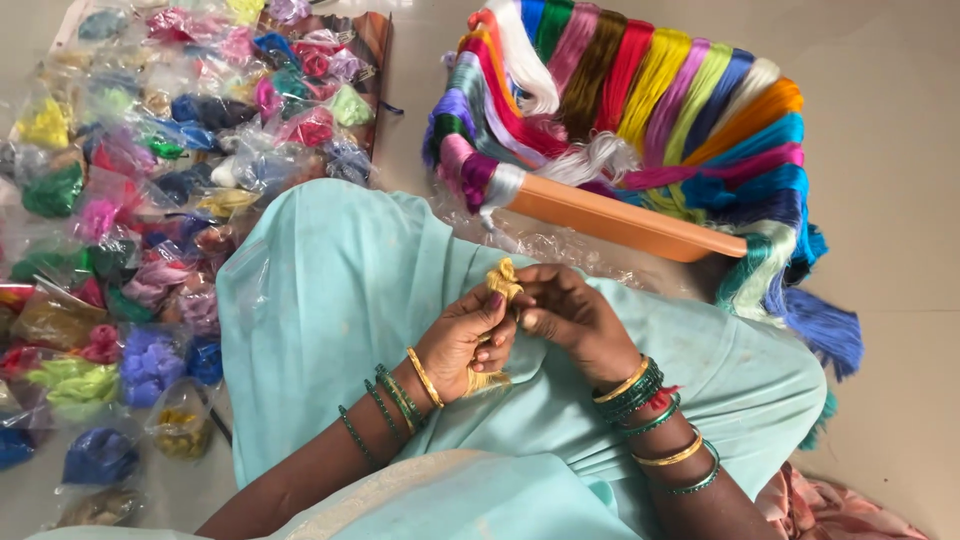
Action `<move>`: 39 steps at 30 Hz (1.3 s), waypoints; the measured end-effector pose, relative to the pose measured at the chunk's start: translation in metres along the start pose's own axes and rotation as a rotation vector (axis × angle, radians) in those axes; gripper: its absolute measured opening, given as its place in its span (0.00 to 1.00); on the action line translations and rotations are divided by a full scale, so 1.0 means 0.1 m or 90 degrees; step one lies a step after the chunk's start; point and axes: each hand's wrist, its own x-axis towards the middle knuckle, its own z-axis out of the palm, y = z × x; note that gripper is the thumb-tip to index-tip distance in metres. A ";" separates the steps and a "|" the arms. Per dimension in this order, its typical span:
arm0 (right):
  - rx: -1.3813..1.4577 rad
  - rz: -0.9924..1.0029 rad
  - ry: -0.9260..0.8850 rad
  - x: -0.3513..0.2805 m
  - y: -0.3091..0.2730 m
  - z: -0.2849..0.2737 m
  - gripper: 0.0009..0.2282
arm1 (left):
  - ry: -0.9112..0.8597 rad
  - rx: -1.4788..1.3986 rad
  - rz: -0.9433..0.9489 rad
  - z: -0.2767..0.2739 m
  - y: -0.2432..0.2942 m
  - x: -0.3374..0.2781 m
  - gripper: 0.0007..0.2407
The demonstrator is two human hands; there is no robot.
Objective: The person gathers bundles of colored thread, wraps them with a gold-colored ribbon, and then pulls lengths of white thread from a larger skein to create new bundles.
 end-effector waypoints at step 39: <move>-0.332 -0.200 0.036 0.01 0.44 0.08 0.13 | 0.336 0.994 0.370 0.21 0.09 -0.03 0.07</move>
